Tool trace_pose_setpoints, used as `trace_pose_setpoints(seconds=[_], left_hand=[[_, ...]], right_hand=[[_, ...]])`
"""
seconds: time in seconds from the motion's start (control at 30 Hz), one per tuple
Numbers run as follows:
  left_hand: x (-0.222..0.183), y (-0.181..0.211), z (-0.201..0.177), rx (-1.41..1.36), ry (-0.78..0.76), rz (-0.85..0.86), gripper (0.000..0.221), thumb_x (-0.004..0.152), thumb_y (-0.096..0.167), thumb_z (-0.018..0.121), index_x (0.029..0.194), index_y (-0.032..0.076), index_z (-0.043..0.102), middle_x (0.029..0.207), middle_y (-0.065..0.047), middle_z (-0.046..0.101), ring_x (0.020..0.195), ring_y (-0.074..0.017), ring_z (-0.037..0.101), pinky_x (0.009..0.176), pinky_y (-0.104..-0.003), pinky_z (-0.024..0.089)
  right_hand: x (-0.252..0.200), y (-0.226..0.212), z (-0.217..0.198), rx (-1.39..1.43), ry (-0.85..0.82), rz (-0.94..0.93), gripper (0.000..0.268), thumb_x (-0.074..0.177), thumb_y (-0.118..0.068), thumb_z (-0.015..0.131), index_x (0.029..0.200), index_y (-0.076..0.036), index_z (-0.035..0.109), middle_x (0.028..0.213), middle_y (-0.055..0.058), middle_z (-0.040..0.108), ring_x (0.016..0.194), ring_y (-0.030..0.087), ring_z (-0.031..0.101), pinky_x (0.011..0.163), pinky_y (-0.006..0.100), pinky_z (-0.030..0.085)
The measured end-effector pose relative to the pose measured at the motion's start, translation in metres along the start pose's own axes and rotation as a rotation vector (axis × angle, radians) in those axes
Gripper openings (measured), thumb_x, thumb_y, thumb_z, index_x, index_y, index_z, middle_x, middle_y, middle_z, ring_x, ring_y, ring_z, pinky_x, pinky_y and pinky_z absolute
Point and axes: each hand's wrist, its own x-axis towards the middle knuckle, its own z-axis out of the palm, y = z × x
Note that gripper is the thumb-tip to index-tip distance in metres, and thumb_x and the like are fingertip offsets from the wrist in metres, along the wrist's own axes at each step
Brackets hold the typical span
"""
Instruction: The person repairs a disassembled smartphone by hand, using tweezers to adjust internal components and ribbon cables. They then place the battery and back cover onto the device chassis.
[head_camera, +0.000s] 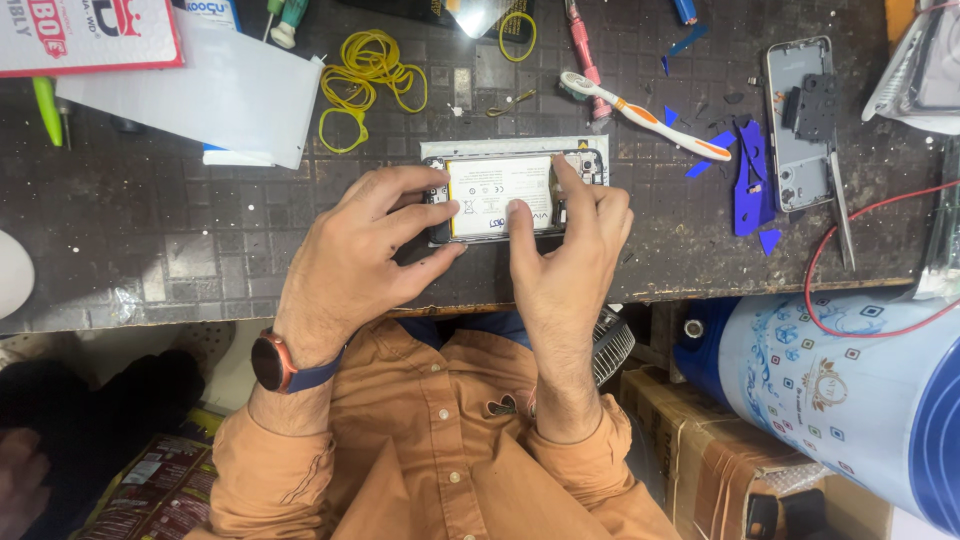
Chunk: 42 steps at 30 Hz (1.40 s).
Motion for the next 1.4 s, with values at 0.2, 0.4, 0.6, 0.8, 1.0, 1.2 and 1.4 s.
trace_pose_setpoints(seconds=[0.2, 0.4, 0.6, 0.8, 1.0, 1.2, 1.4], left_hand=[[0.001, 0.002, 0.0, 0.004, -0.01, -0.015, 0.03, 0.082, 0.015, 0.085, 0.109, 0.009, 0.075, 0.124, -0.006, 0.068, 0.11, -0.0255, 0.069, 0.083, -0.033, 0.061], [0.0, 0.001, 0.0, 0.01, -0.003, 0.01, 0.032, 0.082, 0.015, 0.085, 0.111, 0.007, 0.074, 0.125, -0.007, 0.068, 0.113, -0.027, 0.067, 0.088, -0.036, 0.06], [0.004, 0.005, 0.0, 0.023, -0.025, 0.048, 0.033, 0.083, 0.013, 0.083, 0.114, 0.008, 0.073, 0.125, -0.008, 0.067, 0.114, -0.0292, 0.064, 0.093, -0.038, 0.057], [0.004, 0.004, 0.002, 0.154, -0.052, 0.176, 0.034, 0.085, 0.013, 0.079, 0.119, 0.014, 0.074, 0.125, -0.002, 0.068, 0.115, -0.0271, 0.061, 0.098, -0.041, 0.051], [0.004, 0.005, 0.003, 0.154, -0.049, 0.15, 0.033, 0.085, 0.014, 0.079, 0.118, 0.015, 0.075, 0.124, 0.001, 0.07, 0.114, -0.0247, 0.061, 0.096, -0.039, 0.051], [0.004, 0.005, 0.002, 0.159, -0.045, 0.15, 0.034, 0.084, 0.015, 0.08, 0.118, 0.016, 0.076, 0.122, 0.001, 0.071, 0.113, -0.0239, 0.062, 0.094, -0.039, 0.051], [0.005, 0.006, 0.002, 0.148, -0.051, 0.137, 0.032, 0.085, 0.014, 0.08, 0.117, 0.015, 0.076, 0.121, 0.0, 0.071, 0.112, -0.0249, 0.064, 0.092, -0.039, 0.054]], right_hand=[[0.002, 0.0, -0.002, 0.022, 0.004, -0.02, 0.05, 0.091, -0.019, 0.082, 0.134, -0.004, 0.063, 0.112, 0.012, 0.056, 0.104, 0.028, 0.053, 0.093, 0.04, 0.047], [0.006, -0.001, -0.007, 0.097, -0.007, 0.055, 0.052, 0.084, -0.02, 0.088, 0.126, -0.004, 0.061, 0.108, 0.009, 0.058, 0.091, 0.023, 0.054, 0.082, 0.035, 0.048], [-0.007, 0.002, -0.02, 0.35, 0.108, 0.115, 0.042, 0.092, -0.001, 0.075, 0.13, -0.002, 0.056, 0.122, 0.008, 0.051, 0.091, 0.012, 0.055, 0.063, 0.023, 0.048], [-0.017, 0.018, -0.021, 0.178, 0.12, 0.053, 0.03, 0.093, 0.003, 0.075, 0.121, -0.005, 0.066, 0.117, 0.008, 0.055, 0.086, 0.013, 0.055, 0.064, 0.025, 0.045], [-0.018, 0.018, -0.015, 0.172, 0.107, -0.042, 0.031, 0.091, -0.001, 0.08, 0.119, -0.007, 0.067, 0.116, 0.008, 0.055, 0.089, 0.017, 0.057, 0.078, 0.03, 0.052], [-0.017, 0.019, -0.013, 0.172, 0.127, -0.015, 0.042, 0.089, -0.002, 0.081, 0.126, -0.004, 0.061, 0.122, 0.011, 0.051, 0.092, 0.018, 0.052, 0.085, 0.033, 0.049], [-0.024, 0.023, -0.012, 0.196, 0.142, 0.039, 0.045, 0.088, -0.002, 0.081, 0.127, -0.007, 0.06, 0.121, 0.013, 0.049, 0.092, 0.017, 0.051, 0.072, 0.029, 0.045]])
